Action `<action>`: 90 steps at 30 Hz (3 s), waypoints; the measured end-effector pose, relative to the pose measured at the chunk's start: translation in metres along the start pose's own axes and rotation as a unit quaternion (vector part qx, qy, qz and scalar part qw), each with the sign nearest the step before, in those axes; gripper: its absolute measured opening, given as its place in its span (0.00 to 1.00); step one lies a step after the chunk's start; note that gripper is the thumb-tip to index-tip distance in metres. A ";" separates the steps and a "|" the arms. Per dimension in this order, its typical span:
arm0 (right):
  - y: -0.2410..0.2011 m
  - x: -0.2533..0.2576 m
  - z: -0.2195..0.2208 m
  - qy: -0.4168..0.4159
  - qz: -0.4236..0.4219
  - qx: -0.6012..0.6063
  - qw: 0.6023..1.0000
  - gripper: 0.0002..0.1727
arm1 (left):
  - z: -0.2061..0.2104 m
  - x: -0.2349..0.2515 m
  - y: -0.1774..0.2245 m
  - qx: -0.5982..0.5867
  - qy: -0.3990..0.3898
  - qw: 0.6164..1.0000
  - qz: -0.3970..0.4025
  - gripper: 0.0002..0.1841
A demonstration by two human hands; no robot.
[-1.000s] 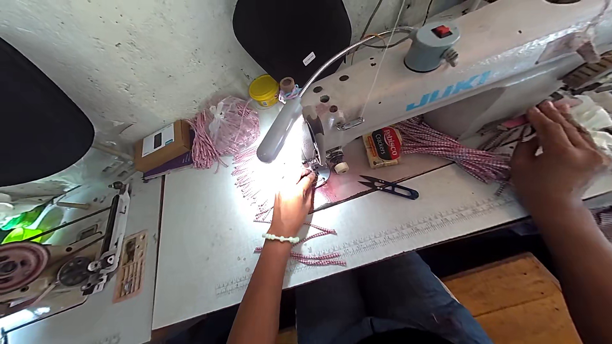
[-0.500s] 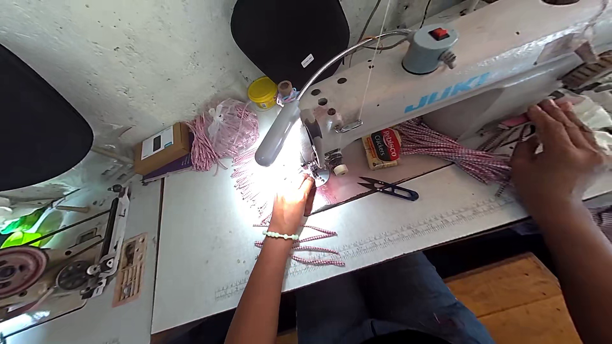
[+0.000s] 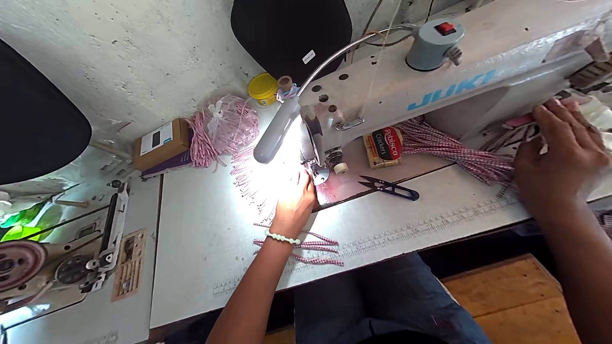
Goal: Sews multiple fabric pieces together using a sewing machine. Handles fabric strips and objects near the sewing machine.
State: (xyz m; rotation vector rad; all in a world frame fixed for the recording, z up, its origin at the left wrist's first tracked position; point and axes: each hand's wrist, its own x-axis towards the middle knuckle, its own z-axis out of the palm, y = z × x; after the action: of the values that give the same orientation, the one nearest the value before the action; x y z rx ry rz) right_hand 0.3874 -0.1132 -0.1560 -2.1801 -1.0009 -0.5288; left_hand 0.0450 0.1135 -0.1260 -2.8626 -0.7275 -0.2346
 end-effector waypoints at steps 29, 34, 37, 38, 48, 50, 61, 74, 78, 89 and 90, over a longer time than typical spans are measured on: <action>-0.006 -0.002 -0.001 0.001 0.015 0.004 1.000 0.23 | -0.004 0.013 -0.013 -0.153 -0.029 0.985 -0.079 0.15; 0.002 -0.003 0.001 -0.011 0.025 0.009 1.000 0.24 | -0.036 -0.055 -0.024 -0.367 0.008 0.930 0.004 0.13; 0.007 -0.004 0.004 -0.006 0.027 0.012 1.000 0.24 | -0.038 -0.102 -0.016 -0.416 0.001 0.909 0.022 0.14; 0.011 -0.005 0.006 -0.007 0.026 0.011 1.000 0.24 | -0.031 -0.110 -0.011 -0.412 0.015 0.911 0.021 0.13; -0.004 -0.001 -0.002 0.003 0.005 0.005 1.000 0.23 | 0.016 -0.029 -0.004 -0.221 0.143 0.964 -0.041 0.14; -0.003 -0.001 -0.001 0.006 0.004 0.006 1.000 0.23 | 0.019 -0.018 -0.006 -0.192 0.134 0.971 -0.054 0.15; -0.007 -0.001 -0.001 0.003 0.014 0.008 1.000 0.24 | 0.017 -0.013 0.004 -0.098 0.118 0.984 -0.088 0.14; -0.002 -0.002 -0.001 0.007 -0.001 0.014 1.000 0.24 | 0.008 -0.011 0.017 -0.220 0.023 0.963 -0.157 0.19; -0.002 -0.001 -0.001 0.008 0.002 0.005 1.000 0.24 | 0.004 -0.008 0.017 -0.199 -0.003 0.967 -0.160 0.20; -0.006 -0.001 -0.007 -0.104 0.070 -0.021 0.992 0.22 | 0.008 -0.004 0.015 -0.203 0.007 0.966 -0.160 0.19; -0.005 -0.001 -0.006 -0.100 0.069 -0.023 0.992 0.22 | 0.008 -0.006 0.016 -0.201 0.011 0.966 -0.161 0.19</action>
State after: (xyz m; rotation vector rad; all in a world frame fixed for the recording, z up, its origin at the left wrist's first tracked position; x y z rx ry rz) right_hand 0.3822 -0.1150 -0.1505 -2.3577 -0.9394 -0.2760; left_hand 0.0486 0.0984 -0.1368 -3.0861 -1.2713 -0.5112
